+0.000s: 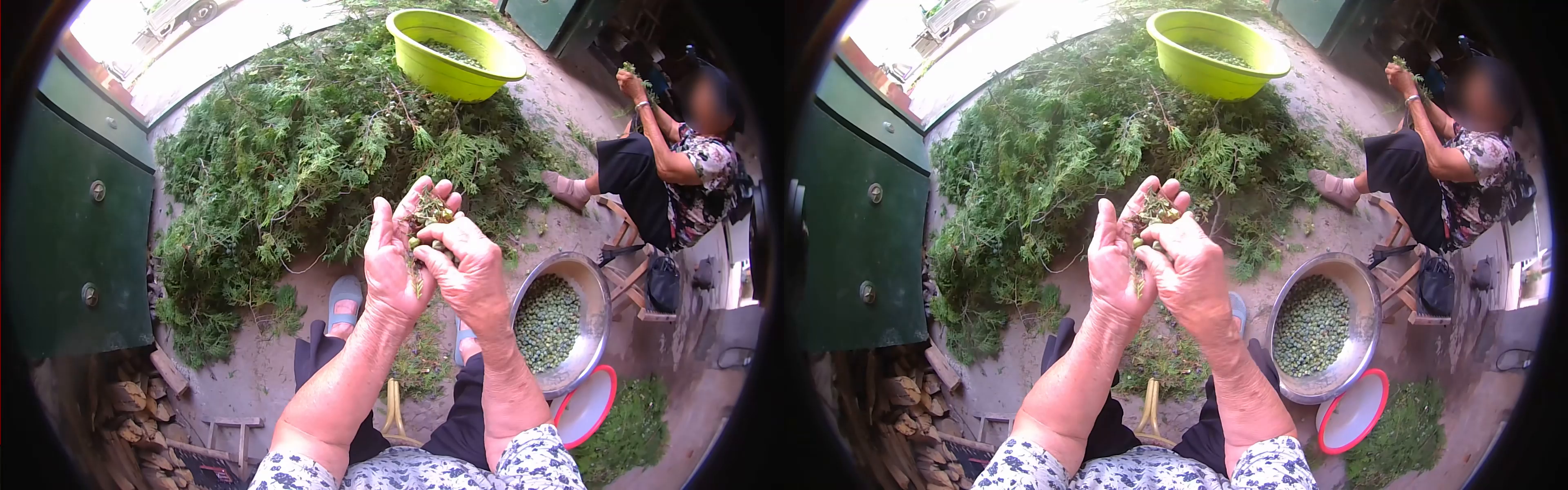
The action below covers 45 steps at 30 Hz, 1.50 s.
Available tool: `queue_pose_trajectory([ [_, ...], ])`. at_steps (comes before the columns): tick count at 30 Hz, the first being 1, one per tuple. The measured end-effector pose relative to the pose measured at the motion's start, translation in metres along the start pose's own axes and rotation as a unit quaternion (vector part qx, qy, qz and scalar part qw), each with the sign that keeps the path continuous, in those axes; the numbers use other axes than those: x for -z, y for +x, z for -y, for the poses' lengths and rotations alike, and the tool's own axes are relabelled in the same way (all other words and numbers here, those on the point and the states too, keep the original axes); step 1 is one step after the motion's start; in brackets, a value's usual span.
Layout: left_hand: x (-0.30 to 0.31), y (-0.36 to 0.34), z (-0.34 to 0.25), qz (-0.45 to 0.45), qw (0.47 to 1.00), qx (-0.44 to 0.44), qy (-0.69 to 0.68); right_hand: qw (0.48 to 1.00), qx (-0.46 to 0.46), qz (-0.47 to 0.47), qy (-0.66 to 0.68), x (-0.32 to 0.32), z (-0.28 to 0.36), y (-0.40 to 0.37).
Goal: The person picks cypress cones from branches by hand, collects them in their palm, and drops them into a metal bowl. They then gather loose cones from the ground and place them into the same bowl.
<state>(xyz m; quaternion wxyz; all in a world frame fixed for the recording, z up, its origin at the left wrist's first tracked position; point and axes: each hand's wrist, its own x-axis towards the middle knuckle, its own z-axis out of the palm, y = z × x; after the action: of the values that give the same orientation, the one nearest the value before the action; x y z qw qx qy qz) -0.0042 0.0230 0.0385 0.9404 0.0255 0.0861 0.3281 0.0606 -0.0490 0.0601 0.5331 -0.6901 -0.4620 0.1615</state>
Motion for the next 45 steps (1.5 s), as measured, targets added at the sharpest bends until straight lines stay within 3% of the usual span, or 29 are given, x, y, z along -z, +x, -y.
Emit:
queue_pose_trajectory([
  [4, 0.0, -0.001, 0.001, -0.005, 1.0, -0.001, 0.022, 0.999, 0.011, -0.004, -0.038, -0.002, 0.0, 0.0],
  [9, 0.001, -0.001, 0.0, 0.001, 1.0, -0.001, -0.016, 1.0, 0.019, -0.009, 0.019, 0.001, -0.004, 0.001],
  [10, 0.002, 0.0, -0.001, 0.001, 1.0, -0.002, -0.016, 0.992, -0.071, 0.0, 0.1, 0.005, 0.001, 0.002],
  [11, 0.003, 0.001, -0.003, -0.007, 0.999, -0.004, -0.042, 0.97, -0.161, 0.009, 0.179, 0.01, 0.007, 0.002],
  [12, 0.003, 0.002, -0.004, -0.014, 0.998, -0.007, -0.068, 0.897, -0.227, 0.024, 0.377, 0.017, 0.006, 0.002],
  [13, 0.003, 0.002, -0.005, -0.014, 0.998, -0.008, -0.069, 0.834, -0.227, 0.017, 0.502, 0.019, 0.002, 0.004],
  [15, 0.003, 0.001, -0.006, -0.004, 0.997, -0.012, -0.082, 0.768, -0.217, -0.015, 0.603, 0.019, 0.007, 0.008],
  [19, 0.005, 0.001, -0.005, 0.005, 0.997, -0.015, -0.071, 0.769, -0.221, 0.023, 0.6, 0.022, -0.011, 0.003],
  [20, 0.003, 0.0, -0.004, 0.006, 0.997, -0.015, -0.071, 0.906, -0.182, 0.001, 0.382, 0.017, -0.006, 0.002],
  [21, 0.0, 0.0, -0.004, -0.005, 0.998, -0.021, -0.059, 0.981, -0.131, -0.02, 0.139, 0.011, -0.001, 0.002],
  [22, -0.002, 0.0, -0.003, -0.016, 0.998, -0.027, -0.046, 0.998, 0.008, -0.036, 0.041, 0.005, -0.002, 0.003],
  [23, -0.001, 0.0, -0.003, -0.016, 0.998, -0.027, -0.047, 0.999, -0.02, -0.028, -0.008, 0.002, 0.008, 0.001],
  [25, 0.001, 0.001, -0.003, -0.003, 0.999, -0.043, -0.018, 0.999, -0.011, 0.033, 0.025, 0.001, 0.005, -0.002],
  [31, 0.001, 0.001, -0.005, -0.001, 0.997, -0.027, -0.068, 0.999, -0.026, -0.03, 0.033, 0.007, 0.006, 0.002],
  [33, -0.001, 0.001, -0.003, -0.007, 0.999, -0.027, -0.045, 0.999, 0.028, -0.036, -0.004, 0.005, 0.002, 0.002],
  [37, -0.001, 0.0, -0.001, -0.008, 0.999, -0.026, -0.042, 0.995, 0.034, -0.051, -0.082, -0.004, 0.001, -0.001],
  [45, 0.001, 0.001, -0.005, -0.015, 0.998, -0.029, -0.057, 0.998, 0.013, 0.001, -0.058, 0.004, 0.001, 0.0],
])
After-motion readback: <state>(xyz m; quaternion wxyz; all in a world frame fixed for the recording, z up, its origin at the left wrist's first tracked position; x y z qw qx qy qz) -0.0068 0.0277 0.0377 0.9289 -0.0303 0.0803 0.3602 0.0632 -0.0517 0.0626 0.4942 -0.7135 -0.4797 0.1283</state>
